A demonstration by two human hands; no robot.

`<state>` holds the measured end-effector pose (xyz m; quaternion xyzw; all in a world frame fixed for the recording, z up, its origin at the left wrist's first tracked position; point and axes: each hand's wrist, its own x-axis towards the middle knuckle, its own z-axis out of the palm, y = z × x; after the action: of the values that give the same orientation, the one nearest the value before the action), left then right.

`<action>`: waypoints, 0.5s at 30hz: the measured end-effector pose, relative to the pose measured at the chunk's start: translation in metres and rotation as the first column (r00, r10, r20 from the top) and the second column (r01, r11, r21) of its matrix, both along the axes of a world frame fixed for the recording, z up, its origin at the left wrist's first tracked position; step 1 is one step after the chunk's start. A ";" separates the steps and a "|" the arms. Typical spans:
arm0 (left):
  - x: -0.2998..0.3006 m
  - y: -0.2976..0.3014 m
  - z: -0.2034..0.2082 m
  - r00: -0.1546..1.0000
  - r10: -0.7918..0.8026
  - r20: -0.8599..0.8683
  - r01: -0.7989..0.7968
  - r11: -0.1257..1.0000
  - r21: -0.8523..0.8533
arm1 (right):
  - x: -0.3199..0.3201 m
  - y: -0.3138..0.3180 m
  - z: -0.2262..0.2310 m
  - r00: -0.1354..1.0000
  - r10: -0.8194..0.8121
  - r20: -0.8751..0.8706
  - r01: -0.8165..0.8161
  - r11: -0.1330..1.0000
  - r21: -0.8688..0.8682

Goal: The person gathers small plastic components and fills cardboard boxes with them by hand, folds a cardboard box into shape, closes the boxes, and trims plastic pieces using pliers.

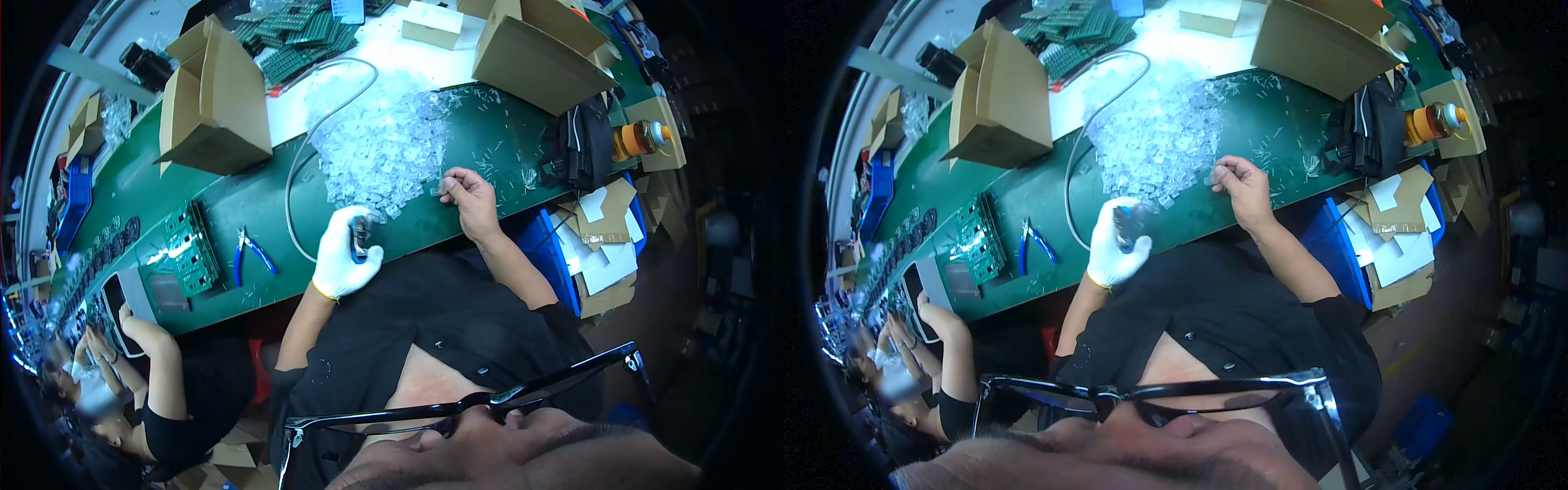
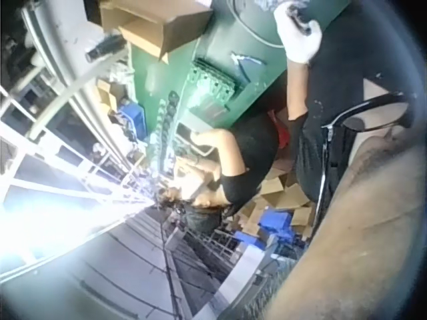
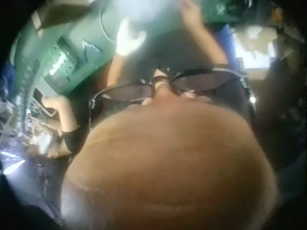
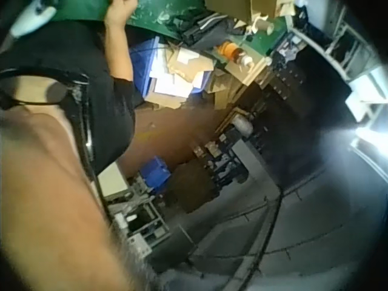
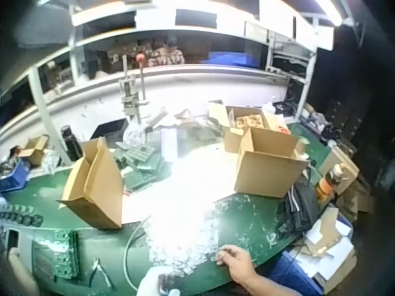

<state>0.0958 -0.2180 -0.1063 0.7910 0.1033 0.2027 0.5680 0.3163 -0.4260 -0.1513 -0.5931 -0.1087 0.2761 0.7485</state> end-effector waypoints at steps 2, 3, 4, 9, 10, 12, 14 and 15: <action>0.006 -0.004 0.002 0.994 -0.035 -0.106 0.050 0.989 0.140 | 0.001 0.004 0.008 0.989 0.018 -0.147 -0.007 0.997 0.076; 0.012 -0.008 0.002 0.997 -0.023 -0.075 0.040 0.970 0.239 | 0.001 0.005 0.013 0.974 0.055 -0.220 -0.036 0.995 0.093; 0.017 -0.012 0.002 0.999 -0.012 -0.043 0.026 0.942 0.334 | 0.000 0.007 0.019 0.952 0.095 -0.291 -0.065 0.992 0.112; 0.024 -0.012 -0.005 0.999 0.012 0.053 -0.031 0.928 0.371 | -0.004 0.017 0.032 0.918 0.189 -0.349 -0.128 0.973 0.190; 0.024 -0.011 -0.005 0.997 0.035 0.074 -0.060 0.927 0.370 | -0.003 0.018 0.031 0.906 0.217 -0.363 -0.144 0.965 0.218; 0.024 -0.010 -0.006 0.994 0.063 0.094 -0.094 0.923 0.373 | -0.001 0.021 0.029 0.892 0.251 -0.377 -0.163 0.954 0.250; 0.023 -0.011 -0.009 0.985 0.104 0.140 -0.149 0.920 0.363 | 0.000 0.023 0.027 0.862 0.291 -0.415 -0.170 0.938 0.303; 0.023 -0.011 -0.007 0.985 0.104 0.139 -0.149 0.918 0.368 | 0.000 0.025 0.027 0.861 0.294 -0.415 -0.171 0.936 0.308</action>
<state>0.1185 -0.2292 -0.1134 0.8638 0.0801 0.3011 0.3958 0.3166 -0.4013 -0.1239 -0.3906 -0.0375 0.4792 0.7851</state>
